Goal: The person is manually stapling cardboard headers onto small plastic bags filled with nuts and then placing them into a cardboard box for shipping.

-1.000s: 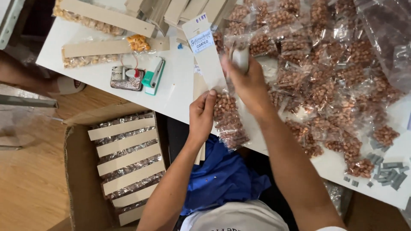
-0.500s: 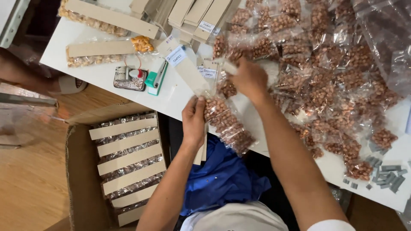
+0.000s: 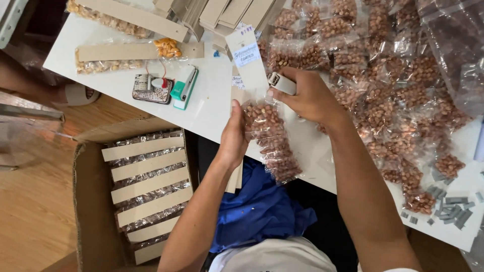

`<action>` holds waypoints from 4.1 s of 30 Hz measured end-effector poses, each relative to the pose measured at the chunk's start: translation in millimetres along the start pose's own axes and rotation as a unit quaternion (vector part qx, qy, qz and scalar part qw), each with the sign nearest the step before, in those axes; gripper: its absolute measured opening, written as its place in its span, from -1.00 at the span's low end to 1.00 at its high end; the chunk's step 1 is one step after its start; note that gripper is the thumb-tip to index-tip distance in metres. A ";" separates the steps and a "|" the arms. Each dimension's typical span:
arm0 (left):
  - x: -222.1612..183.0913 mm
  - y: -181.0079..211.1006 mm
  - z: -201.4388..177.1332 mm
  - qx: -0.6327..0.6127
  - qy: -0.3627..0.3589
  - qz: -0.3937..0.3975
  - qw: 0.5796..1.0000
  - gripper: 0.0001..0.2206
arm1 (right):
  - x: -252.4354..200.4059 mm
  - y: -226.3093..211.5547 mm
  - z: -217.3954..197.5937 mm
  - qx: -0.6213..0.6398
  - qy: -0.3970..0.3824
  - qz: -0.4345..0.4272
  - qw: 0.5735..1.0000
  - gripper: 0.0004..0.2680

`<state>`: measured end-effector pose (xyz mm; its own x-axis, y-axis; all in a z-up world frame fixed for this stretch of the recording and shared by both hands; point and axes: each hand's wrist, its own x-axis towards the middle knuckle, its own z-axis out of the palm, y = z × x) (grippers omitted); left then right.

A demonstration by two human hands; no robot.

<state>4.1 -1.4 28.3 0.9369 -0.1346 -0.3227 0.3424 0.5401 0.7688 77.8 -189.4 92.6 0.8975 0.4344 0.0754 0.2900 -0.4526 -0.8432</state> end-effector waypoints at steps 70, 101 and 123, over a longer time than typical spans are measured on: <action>25.6 -24.3 -16.7 0.179 0.098 -0.009 0.979 -0.39 | -57.7 171.3 -18.9 -0.528 0.048 0.080 0.844 -0.66; 14.7 -0.4 39.9 0.337 0.011 0.205 0.919 -0.81 | 19.1 11.3 45.5 0.299 0.333 0.136 0.884 -0.60; 6.4 48.2 64.3 0.086 0.012 -0.061 0.994 -0.36 | -0.3 45.3 -21.4 0.117 0.038 -0.023 0.992 -0.76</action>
<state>31.2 -29.6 98.8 0.8865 -0.1702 -0.4302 0.4621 0.3712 0.8054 97.8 -226.7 65.8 0.9101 0.3867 0.1492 0.2542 -0.2363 -0.9378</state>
